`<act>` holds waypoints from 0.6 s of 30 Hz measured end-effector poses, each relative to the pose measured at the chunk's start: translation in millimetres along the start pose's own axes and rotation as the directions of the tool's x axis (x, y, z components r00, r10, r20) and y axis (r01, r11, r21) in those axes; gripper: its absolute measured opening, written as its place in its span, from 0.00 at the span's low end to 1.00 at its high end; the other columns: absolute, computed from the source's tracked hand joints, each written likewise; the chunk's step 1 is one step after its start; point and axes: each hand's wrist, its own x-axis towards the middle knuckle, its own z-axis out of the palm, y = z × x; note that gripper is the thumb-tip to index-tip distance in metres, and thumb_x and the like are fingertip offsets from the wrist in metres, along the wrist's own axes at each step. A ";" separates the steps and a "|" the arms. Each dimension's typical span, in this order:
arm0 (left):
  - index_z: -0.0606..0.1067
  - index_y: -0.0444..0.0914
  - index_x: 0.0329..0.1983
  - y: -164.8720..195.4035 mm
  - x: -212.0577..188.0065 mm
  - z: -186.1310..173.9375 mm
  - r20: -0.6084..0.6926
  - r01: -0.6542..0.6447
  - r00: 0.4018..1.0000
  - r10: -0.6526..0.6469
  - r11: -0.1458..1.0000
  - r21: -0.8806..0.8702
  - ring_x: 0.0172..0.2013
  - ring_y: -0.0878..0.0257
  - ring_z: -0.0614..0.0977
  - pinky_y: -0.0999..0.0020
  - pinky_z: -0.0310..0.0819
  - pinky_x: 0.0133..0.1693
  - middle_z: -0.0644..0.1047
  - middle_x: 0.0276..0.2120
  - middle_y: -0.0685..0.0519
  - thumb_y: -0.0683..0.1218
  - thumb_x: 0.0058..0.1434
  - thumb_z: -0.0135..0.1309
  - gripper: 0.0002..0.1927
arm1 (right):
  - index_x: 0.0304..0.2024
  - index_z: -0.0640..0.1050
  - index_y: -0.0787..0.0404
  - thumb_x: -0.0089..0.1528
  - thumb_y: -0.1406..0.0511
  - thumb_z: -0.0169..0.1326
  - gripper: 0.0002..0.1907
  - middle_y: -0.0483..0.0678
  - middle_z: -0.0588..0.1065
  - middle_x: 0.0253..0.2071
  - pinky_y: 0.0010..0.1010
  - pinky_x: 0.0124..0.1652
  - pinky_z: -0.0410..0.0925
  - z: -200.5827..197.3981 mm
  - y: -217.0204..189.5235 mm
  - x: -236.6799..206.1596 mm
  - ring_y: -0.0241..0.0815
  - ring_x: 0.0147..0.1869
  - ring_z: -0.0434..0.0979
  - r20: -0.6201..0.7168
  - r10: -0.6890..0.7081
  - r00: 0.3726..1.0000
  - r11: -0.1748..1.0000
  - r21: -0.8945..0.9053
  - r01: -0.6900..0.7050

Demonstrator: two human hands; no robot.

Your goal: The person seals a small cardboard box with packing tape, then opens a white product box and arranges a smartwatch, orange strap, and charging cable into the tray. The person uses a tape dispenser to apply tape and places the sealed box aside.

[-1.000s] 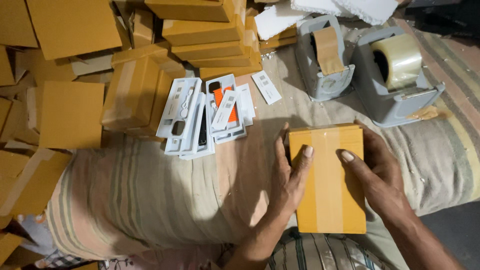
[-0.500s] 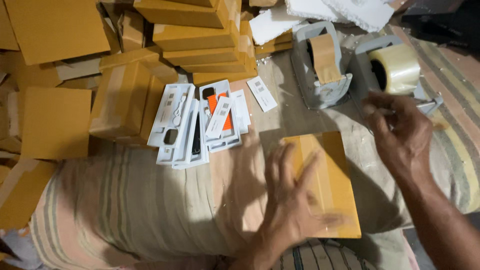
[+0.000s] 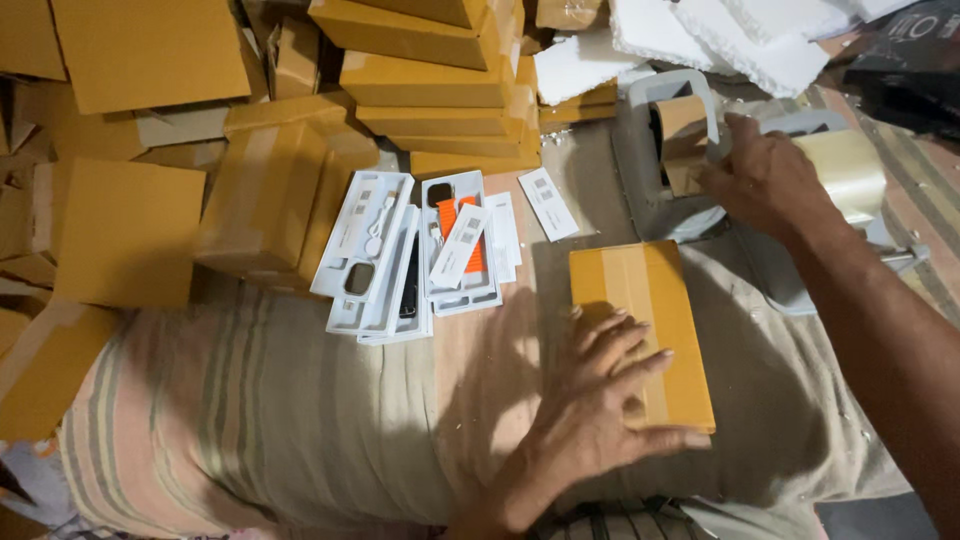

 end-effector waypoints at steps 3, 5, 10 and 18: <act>0.79 0.37 0.53 -31.8 26.5 7.8 -0.107 0.080 0.988 -0.111 0.963 -0.257 0.62 0.51 0.77 0.53 0.68 0.66 0.78 0.57 0.47 0.57 0.63 0.58 0.23 | 0.66 0.67 0.76 0.60 0.60 0.63 0.39 0.68 0.79 0.43 0.47 0.48 0.72 1.9 -0.6 1.9 0.62 0.49 0.81 -0.021 0.059 0.998 0.990 0.129 -0.056; 0.80 0.36 0.48 -55.2 58.0 19.5 -0.184 0.108 0.969 -0.163 0.955 -0.277 0.55 0.53 0.81 0.59 0.74 0.60 0.81 0.51 0.48 0.52 0.67 0.56 0.15 | 0.68 0.65 0.78 0.59 0.61 0.65 0.41 0.68 0.79 0.43 0.44 0.48 0.73 -0.3 -7.2 2.8 0.59 0.49 0.82 -0.044 0.075 0.996 0.984 0.163 -0.067; 0.82 0.37 0.40 -94.6 135.1 53.6 0.105 0.116 0.989 -0.106 0.989 -0.096 0.41 0.53 0.84 0.59 0.78 0.49 0.83 0.41 0.48 0.47 0.64 0.54 0.11 | 0.69 0.66 0.75 0.58 0.67 0.63 0.39 0.65 0.80 0.46 0.43 0.45 0.74 -22.5 -44.2 11.0 0.56 0.48 0.83 0.010 0.285 0.959 0.910 0.312 -0.273; 0.82 0.37 0.40 -100.0 155.2 67.9 0.351 0.233 0.903 -0.248 0.969 0.085 0.41 0.44 0.84 0.51 0.77 0.48 0.83 0.38 0.40 0.51 0.63 0.53 0.14 | 0.63 0.71 0.74 0.57 0.69 0.64 0.33 0.61 0.79 0.49 0.36 0.46 0.73 -46.1 -64.2 -39.0 0.48 0.48 0.81 0.072 0.357 0.931 0.698 0.642 -0.317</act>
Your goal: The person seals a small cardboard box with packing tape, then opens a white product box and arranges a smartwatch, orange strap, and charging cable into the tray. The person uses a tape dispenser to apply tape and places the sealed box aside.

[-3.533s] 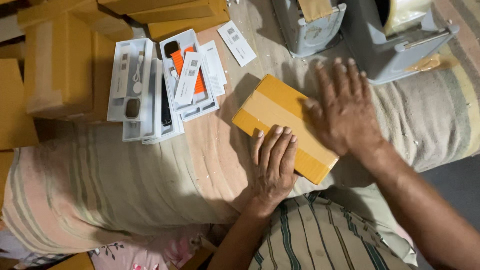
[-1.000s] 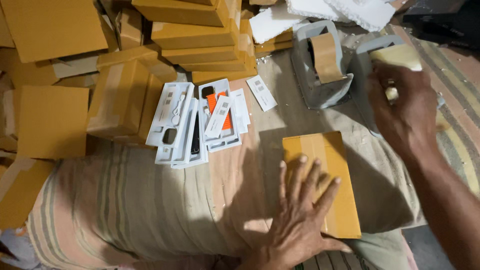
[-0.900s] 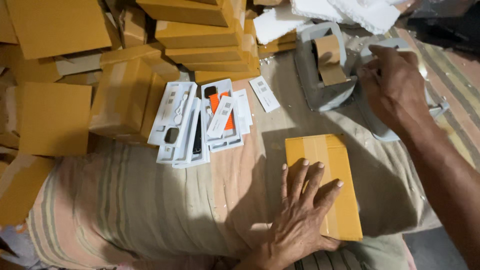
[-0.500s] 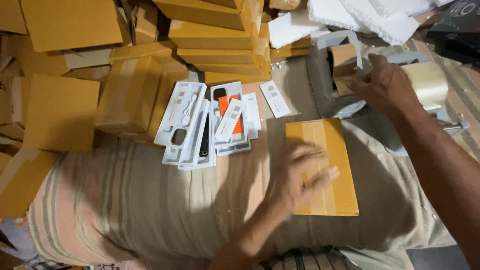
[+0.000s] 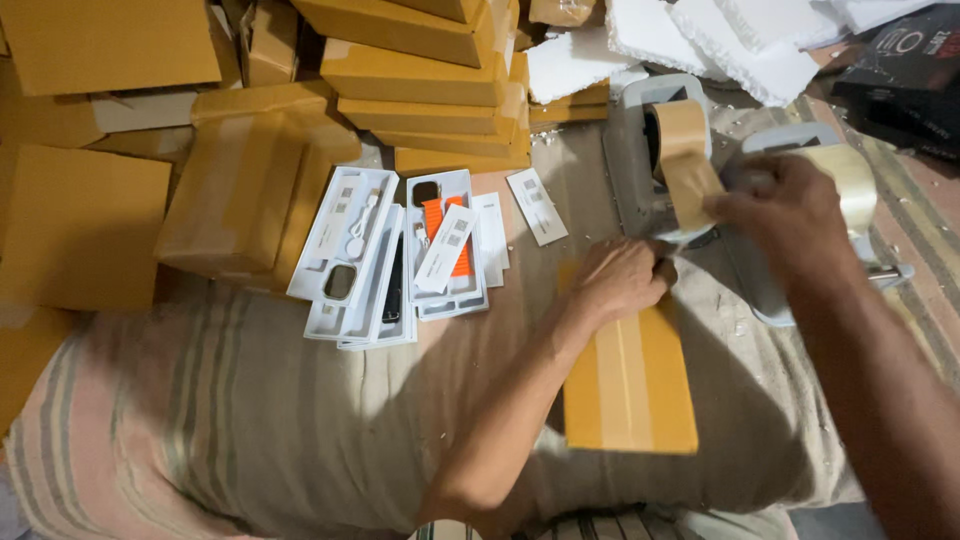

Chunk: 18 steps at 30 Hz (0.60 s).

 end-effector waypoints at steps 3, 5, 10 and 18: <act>0.82 0.38 0.38 2.4 -4.7 4.1 0.060 0.104 0.994 -0.097 0.985 -0.135 0.38 0.45 0.85 0.51 0.77 0.43 0.83 0.34 0.42 0.49 0.56 0.52 0.14 | 0.61 0.70 0.76 0.58 0.70 0.64 0.31 0.61 0.78 0.47 0.33 0.41 0.74 1.4 22.9 -16.9 0.47 0.45 0.81 -0.068 0.044 0.997 0.995 0.091 -0.037; 0.82 0.36 0.40 2.7 -8.1 9.4 -0.044 0.093 0.994 -0.102 0.981 -0.167 0.39 0.43 0.84 0.50 0.77 0.44 0.82 0.35 0.39 0.51 0.60 0.53 0.16 | 0.60 0.69 0.77 0.58 0.70 0.64 0.30 0.61 0.78 0.44 0.31 0.38 0.75 0.5 39.0 -30.8 0.46 0.42 0.82 -0.105 0.107 0.989 0.987 0.130 -0.093; 0.82 0.38 0.46 -4.4 7.3 14.4 -0.237 0.082 0.939 -0.250 0.830 -0.551 0.33 0.53 0.86 0.58 0.78 0.37 0.83 0.30 0.43 0.54 0.62 0.51 0.20 | 0.57 0.67 0.78 0.60 0.72 0.62 0.27 0.62 0.79 0.42 0.32 0.36 0.77 4.0 63.2 -40.3 0.47 0.41 0.83 -0.124 0.083 0.989 0.944 0.327 -0.038; 0.84 0.26 0.31 17.3 25.9 13.9 -0.132 0.112 0.887 -0.443 0.483 -0.869 0.22 0.64 0.79 0.68 0.71 0.24 0.82 0.24 0.46 0.59 0.61 0.64 0.28 | 0.50 0.72 0.74 0.62 0.71 0.57 0.15 0.57 0.80 0.39 0.34 0.39 0.79 4.7 70.8 -59.4 0.47 0.38 0.84 -0.069 0.213 0.975 0.820 0.555 -0.140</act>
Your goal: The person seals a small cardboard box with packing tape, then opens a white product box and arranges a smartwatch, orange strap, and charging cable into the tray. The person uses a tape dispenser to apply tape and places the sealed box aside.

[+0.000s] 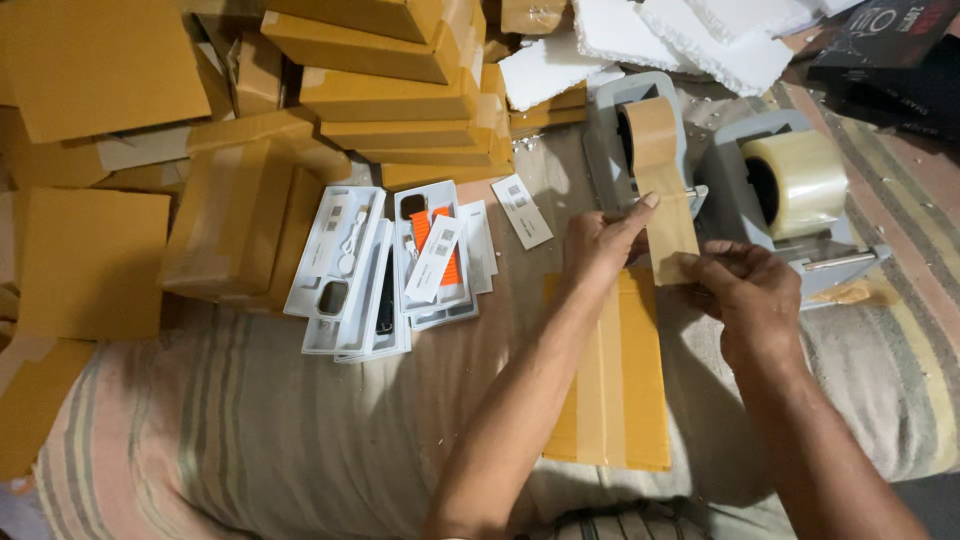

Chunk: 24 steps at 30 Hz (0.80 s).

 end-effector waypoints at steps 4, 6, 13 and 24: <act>0.83 0.34 0.31 7.3 -3.7 16.8 -0.014 0.089 0.995 -0.094 0.977 -0.193 0.23 0.67 0.81 0.70 0.77 0.25 0.82 0.26 0.50 0.54 0.54 0.68 0.18 | 0.40 0.78 0.71 0.65 0.70 0.59 0.07 0.53 0.79 0.37 0.32 0.40 0.78 -2.5 -0.2 -10.5 0.42 0.37 0.81 -0.004 0.050 0.999 0.999 0.012 -0.050; 0.81 0.33 0.28 9.7 -1.6 25.6 -0.035 0.095 0.994 -0.103 0.978 -0.188 0.22 0.66 0.80 0.69 0.77 0.25 0.81 0.26 0.49 0.52 0.53 0.71 0.17 | 0.37 0.80 0.69 0.64 0.69 0.59 0.06 0.53 0.79 0.34 0.33 0.37 0.77 -4.4 1.0 -11.2 0.42 0.35 0.81 -0.018 0.164 0.986 0.983 0.083 -0.162; 0.81 0.32 0.31 0.0 5.5 39.6 0.028 0.184 0.983 -0.184 0.939 -0.289 0.24 0.61 0.83 0.66 0.80 0.26 0.82 0.28 0.47 0.49 0.50 0.71 0.16 | 0.36 0.79 0.62 0.64 0.65 0.59 0.06 0.47 0.79 0.32 0.33 0.38 0.77 -11.2 7.1 -14.5 0.39 0.33 0.80 -0.038 0.216 0.976 0.968 0.136 -0.209; 0.83 0.29 0.35 -22.6 21.4 51.8 0.025 0.132 0.991 -0.130 0.959 -0.250 0.27 0.63 0.83 0.66 0.80 0.30 0.83 0.30 0.49 0.44 0.53 0.68 0.13 | 0.38 0.75 0.63 0.64 0.67 0.62 0.08 0.47 0.77 0.31 0.26 0.32 0.72 -6.7 13.5 -8.8 0.37 0.30 0.77 -0.031 0.125 0.992 0.966 0.231 -0.115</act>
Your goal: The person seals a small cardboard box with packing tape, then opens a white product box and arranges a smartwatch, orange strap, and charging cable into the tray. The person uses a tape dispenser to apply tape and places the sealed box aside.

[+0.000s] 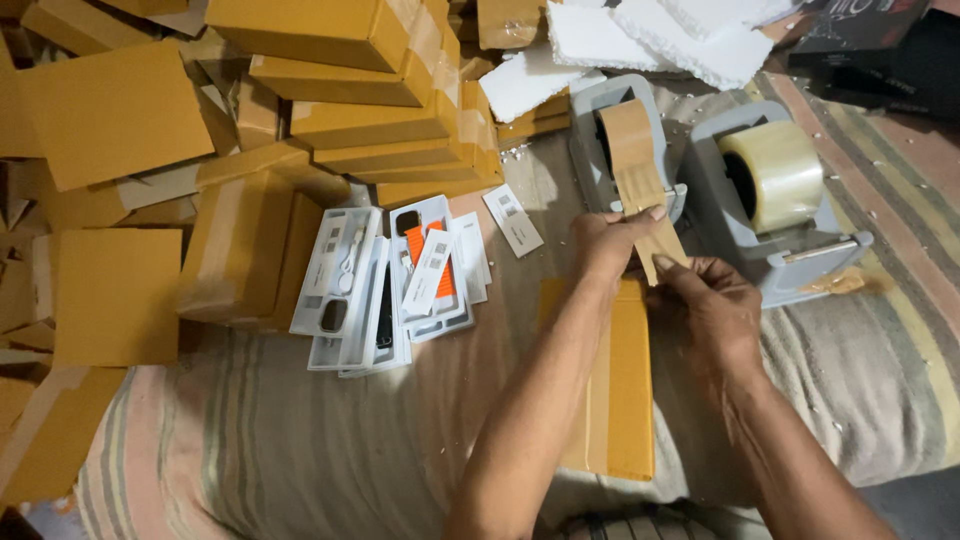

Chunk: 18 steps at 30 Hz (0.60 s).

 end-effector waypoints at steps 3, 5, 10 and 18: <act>0.83 0.31 0.33 1.8 -3.7 -2.0 0.002 -0.072 0.997 0.073 0.980 0.187 0.24 0.65 0.81 0.65 0.76 0.27 0.83 0.27 0.49 0.47 0.56 0.68 0.13 | 0.37 0.75 0.64 0.64 0.68 0.62 0.08 0.48 0.77 0.31 0.26 0.31 0.73 -4.3 8.1 7.6 0.36 0.30 0.78 -0.010 0.031 0.999 0.999 -0.008 -0.031; 0.82 0.31 0.27 4.1 -5.1 -3.5 -0.029 -0.070 0.996 0.086 0.930 0.360 0.21 0.65 0.79 0.64 0.74 0.24 0.81 0.22 0.50 0.51 0.55 0.68 0.17 | 0.38 0.76 0.64 0.63 0.68 0.62 0.07 0.48 0.77 0.31 0.26 0.32 0.73 -5.9 12.2 15.6 0.36 0.31 0.78 -0.006 0.045 0.999 0.999 -0.001 -0.045; 0.78 0.29 0.18 -3.1 -6.6 -8.4 -0.004 -0.185 0.970 0.242 0.752 0.633 0.16 0.64 0.71 0.59 0.66 0.22 0.73 0.13 0.48 0.57 0.56 0.69 0.27 | 0.39 0.74 0.64 0.62 0.70 0.61 0.07 0.49 0.77 0.33 0.29 0.32 0.74 -11.9 19.5 19.5 0.38 0.30 0.78 -0.005 0.064 0.998 0.998 0.024 -0.064; 0.83 0.35 0.30 -28.7 -14.9 -19.8 0.001 -0.213 0.945 0.328 0.609 0.764 0.26 0.55 0.86 0.59 0.80 0.32 0.83 0.25 0.45 0.53 0.48 0.68 0.16 | 0.39 0.75 0.67 0.64 0.71 0.58 0.05 0.52 0.78 0.35 0.31 0.33 0.77 -24.9 43.1 -3.8 0.41 0.32 0.80 0.009 0.048 0.999 0.999 -0.026 -0.047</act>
